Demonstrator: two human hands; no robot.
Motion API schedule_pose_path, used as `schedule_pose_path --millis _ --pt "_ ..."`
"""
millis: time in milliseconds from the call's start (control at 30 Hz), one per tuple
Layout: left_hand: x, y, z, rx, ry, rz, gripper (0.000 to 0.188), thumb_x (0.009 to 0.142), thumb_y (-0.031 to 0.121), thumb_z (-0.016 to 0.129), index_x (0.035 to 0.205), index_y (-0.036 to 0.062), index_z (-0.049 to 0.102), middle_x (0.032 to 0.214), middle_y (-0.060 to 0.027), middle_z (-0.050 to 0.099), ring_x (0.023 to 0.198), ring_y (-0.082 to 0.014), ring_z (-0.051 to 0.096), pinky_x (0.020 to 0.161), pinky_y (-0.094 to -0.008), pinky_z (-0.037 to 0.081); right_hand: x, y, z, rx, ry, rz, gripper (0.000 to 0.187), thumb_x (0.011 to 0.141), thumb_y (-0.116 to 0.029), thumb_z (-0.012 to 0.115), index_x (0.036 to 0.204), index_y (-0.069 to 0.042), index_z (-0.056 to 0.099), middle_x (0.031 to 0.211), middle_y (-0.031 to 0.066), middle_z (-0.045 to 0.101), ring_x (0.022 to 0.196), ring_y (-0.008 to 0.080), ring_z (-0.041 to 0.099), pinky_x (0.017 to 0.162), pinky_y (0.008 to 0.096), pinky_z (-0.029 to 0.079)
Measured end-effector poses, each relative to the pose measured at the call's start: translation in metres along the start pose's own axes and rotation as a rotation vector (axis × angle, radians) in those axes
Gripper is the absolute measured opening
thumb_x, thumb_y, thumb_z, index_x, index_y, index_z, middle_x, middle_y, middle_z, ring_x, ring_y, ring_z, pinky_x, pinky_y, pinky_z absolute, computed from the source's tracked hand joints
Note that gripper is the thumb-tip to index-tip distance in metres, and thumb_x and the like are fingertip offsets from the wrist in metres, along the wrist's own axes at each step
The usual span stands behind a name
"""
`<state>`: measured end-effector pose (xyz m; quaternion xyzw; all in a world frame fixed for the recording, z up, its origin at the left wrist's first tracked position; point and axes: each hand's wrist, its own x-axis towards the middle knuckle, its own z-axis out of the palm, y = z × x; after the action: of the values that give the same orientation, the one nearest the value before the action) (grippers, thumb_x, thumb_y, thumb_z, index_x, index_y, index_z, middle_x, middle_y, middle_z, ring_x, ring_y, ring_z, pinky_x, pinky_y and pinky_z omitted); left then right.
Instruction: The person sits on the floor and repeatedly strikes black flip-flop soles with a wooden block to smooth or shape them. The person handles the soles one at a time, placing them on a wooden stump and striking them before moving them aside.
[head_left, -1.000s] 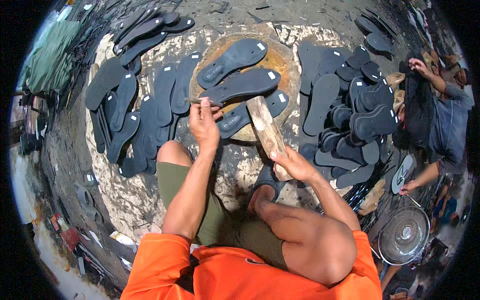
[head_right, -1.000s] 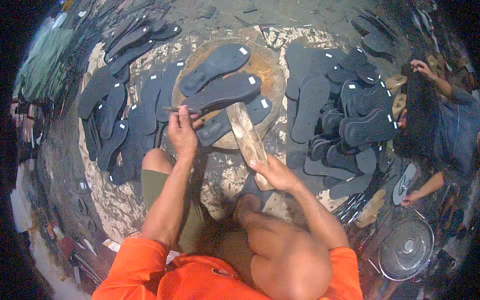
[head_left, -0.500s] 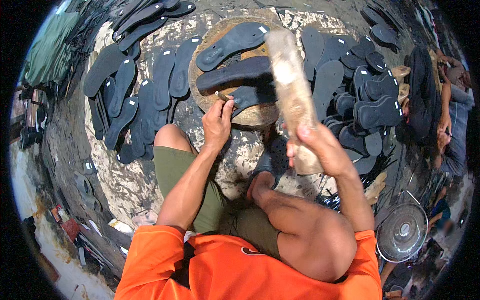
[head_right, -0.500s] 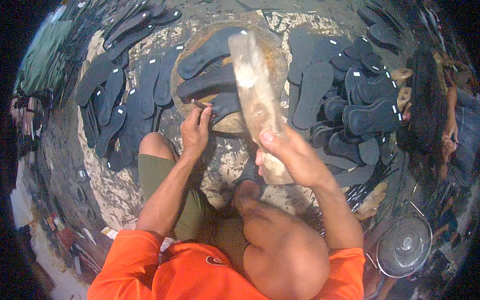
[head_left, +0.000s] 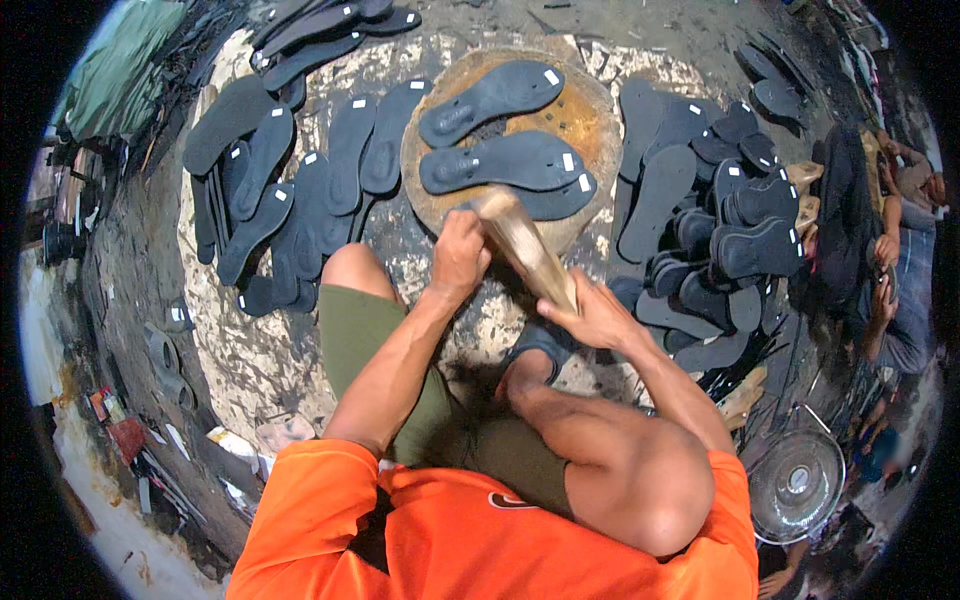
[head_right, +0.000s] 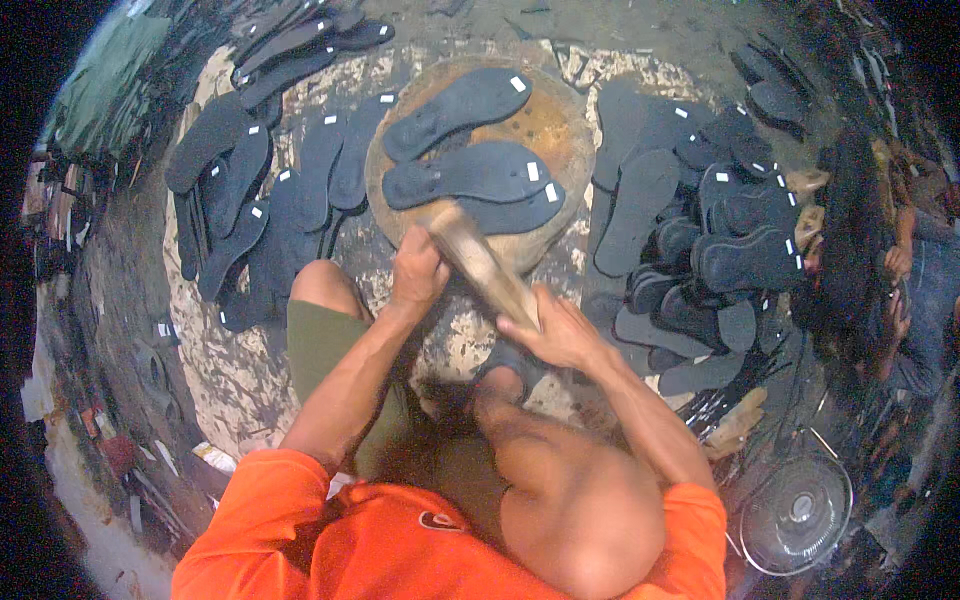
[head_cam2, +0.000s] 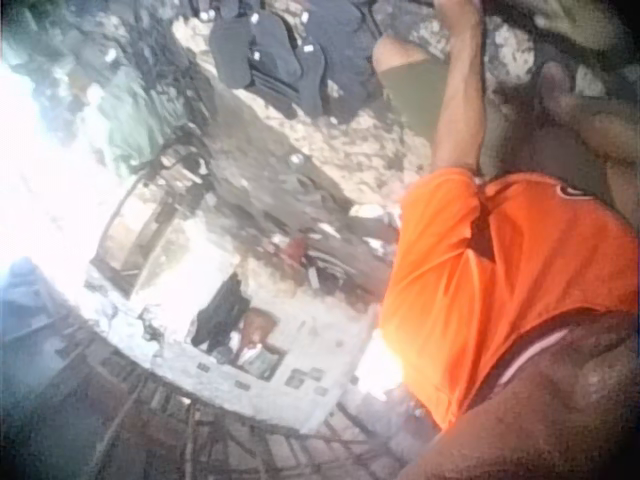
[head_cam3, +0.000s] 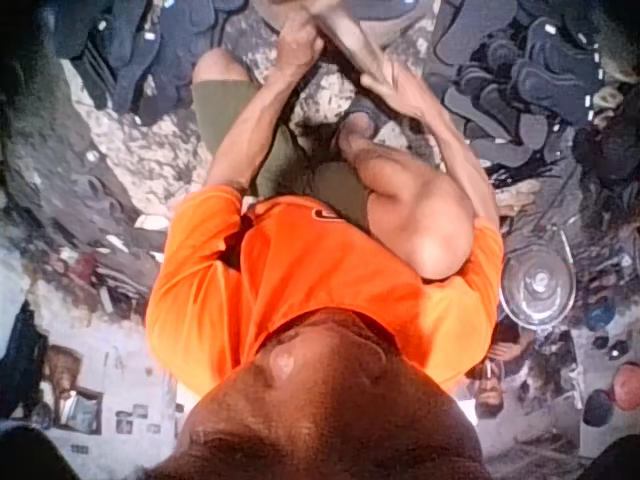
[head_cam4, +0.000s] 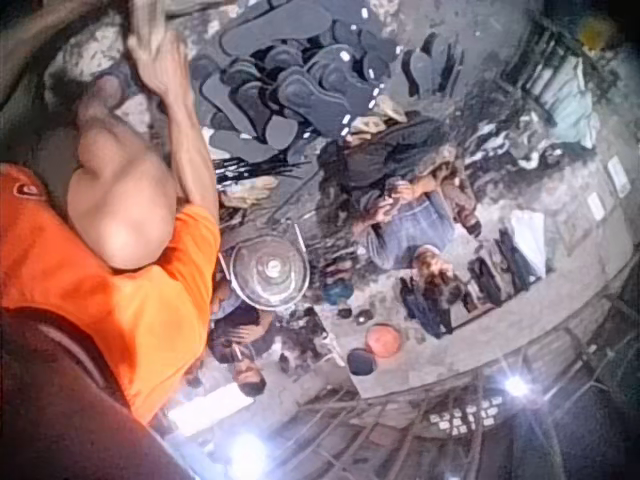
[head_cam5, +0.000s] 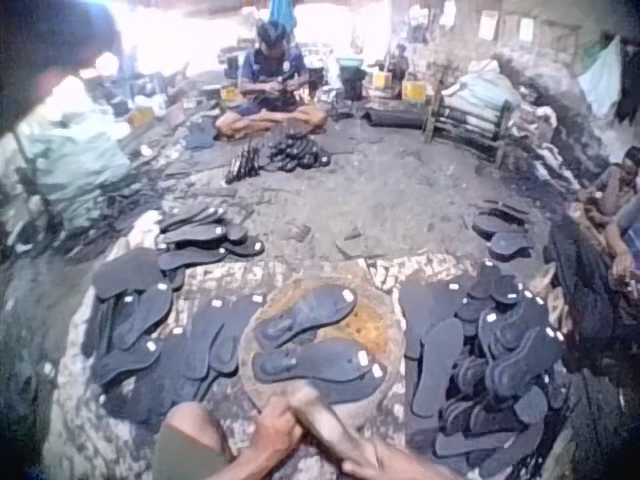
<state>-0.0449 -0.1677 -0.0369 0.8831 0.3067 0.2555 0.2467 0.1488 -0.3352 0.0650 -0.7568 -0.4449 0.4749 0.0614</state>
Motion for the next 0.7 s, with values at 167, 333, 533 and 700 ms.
schedule_pose_path --millis 167,333,533,700 --pt "0.021 0.005 -0.019 -0.517 0.326 -0.306 0.014 0.092 0.012 0.071 0.102 0.0027 0.068 0.092 -0.0134 0.066 0.091 -0.0326 0.064 0.081 -0.0437 0.054 0.009 0.026 0.011 0.778 -0.329 0.01 0.056 0.103 -0.049 0.059 0.127 0.002 0.058 0.095 0.0045 0.067 0.086 0.0126 0.065 0.076 0.029 0.052" --pt "-0.001 0.015 -0.049 -0.661 0.061 -0.704 0.022 0.1 0.025 0.066 0.104 0.0035 0.067 0.095 -0.0131 0.067 0.088 -0.0237 0.068 0.077 -0.0419 0.056 0.005 0.039 0.055 0.888 -0.172 -0.121 0.057 0.102 -0.047 0.063 0.132 0.0 0.054 0.103 0.0046 0.064 0.087 0.0118 0.061 0.079 0.0292 0.052" --pt "0.011 0.067 -0.046 -0.441 -0.631 0.156 0.033 0.094 0.036 0.07 0.104 0.0049 0.07 0.102 -0.016 0.07 0.1 -0.0369 0.067 0.088 -0.0445 0.052 0.015 0.004 0.037 0.661 0.476 -0.203 0.06 0.093 -0.025 0.074 0.139 0.003 0.048 0.122 0.0148 0.067 0.109 0.0243 0.065 0.098 0.0379 0.051" --pt "0.035 0.009 -0.052 0.165 -0.295 0.161 0.06 0.088 0.024 0.075 0.142 0.0107 0.053 0.139 -0.0228 0.052 0.127 -0.0414 0.048 0.106 -0.0476 0.042 0.033 0.033 0.026 0.913 0.663 -0.281 0.05 0.097 -0.019 0.066 0.138 0.001 0.045 0.114 0.0077 0.063 0.096 0.014 0.063 0.086 0.0307 0.053"
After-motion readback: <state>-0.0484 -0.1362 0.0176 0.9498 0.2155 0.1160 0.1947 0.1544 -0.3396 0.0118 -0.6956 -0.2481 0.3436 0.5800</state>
